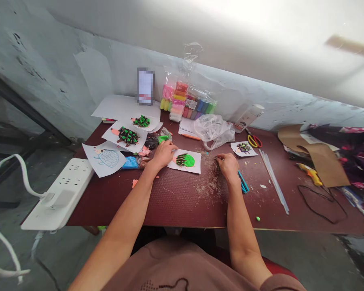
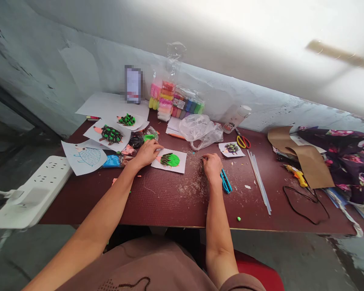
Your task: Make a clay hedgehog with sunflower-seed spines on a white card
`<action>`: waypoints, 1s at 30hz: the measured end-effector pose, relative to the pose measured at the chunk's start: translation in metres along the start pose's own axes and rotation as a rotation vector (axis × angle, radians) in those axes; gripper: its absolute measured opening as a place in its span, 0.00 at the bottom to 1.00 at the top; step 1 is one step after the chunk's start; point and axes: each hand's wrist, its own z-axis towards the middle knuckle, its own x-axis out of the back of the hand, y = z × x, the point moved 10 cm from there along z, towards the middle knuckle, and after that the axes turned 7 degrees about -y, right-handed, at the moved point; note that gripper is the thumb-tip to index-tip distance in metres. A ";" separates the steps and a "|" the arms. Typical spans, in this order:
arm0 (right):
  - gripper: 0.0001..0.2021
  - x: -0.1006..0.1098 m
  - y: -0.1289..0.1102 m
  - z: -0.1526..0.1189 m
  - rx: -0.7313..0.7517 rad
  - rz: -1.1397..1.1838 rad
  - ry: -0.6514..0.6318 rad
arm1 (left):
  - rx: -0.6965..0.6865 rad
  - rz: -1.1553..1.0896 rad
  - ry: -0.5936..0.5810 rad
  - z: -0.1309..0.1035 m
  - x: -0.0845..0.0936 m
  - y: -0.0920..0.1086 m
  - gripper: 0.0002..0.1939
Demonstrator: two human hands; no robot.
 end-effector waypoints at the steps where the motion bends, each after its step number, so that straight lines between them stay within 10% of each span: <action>1: 0.10 -0.001 -0.001 0.000 0.007 0.002 -0.001 | 0.001 0.000 0.000 0.000 0.000 0.000 0.18; 15: 0.16 -0.007 -0.063 -0.010 0.160 0.619 -0.110 | 0.006 0.023 0.012 -0.002 0.004 0.004 0.18; 30: 0.08 -0.025 -0.111 -0.014 0.201 0.688 -0.156 | 0.005 0.011 0.010 -0.002 0.003 0.004 0.18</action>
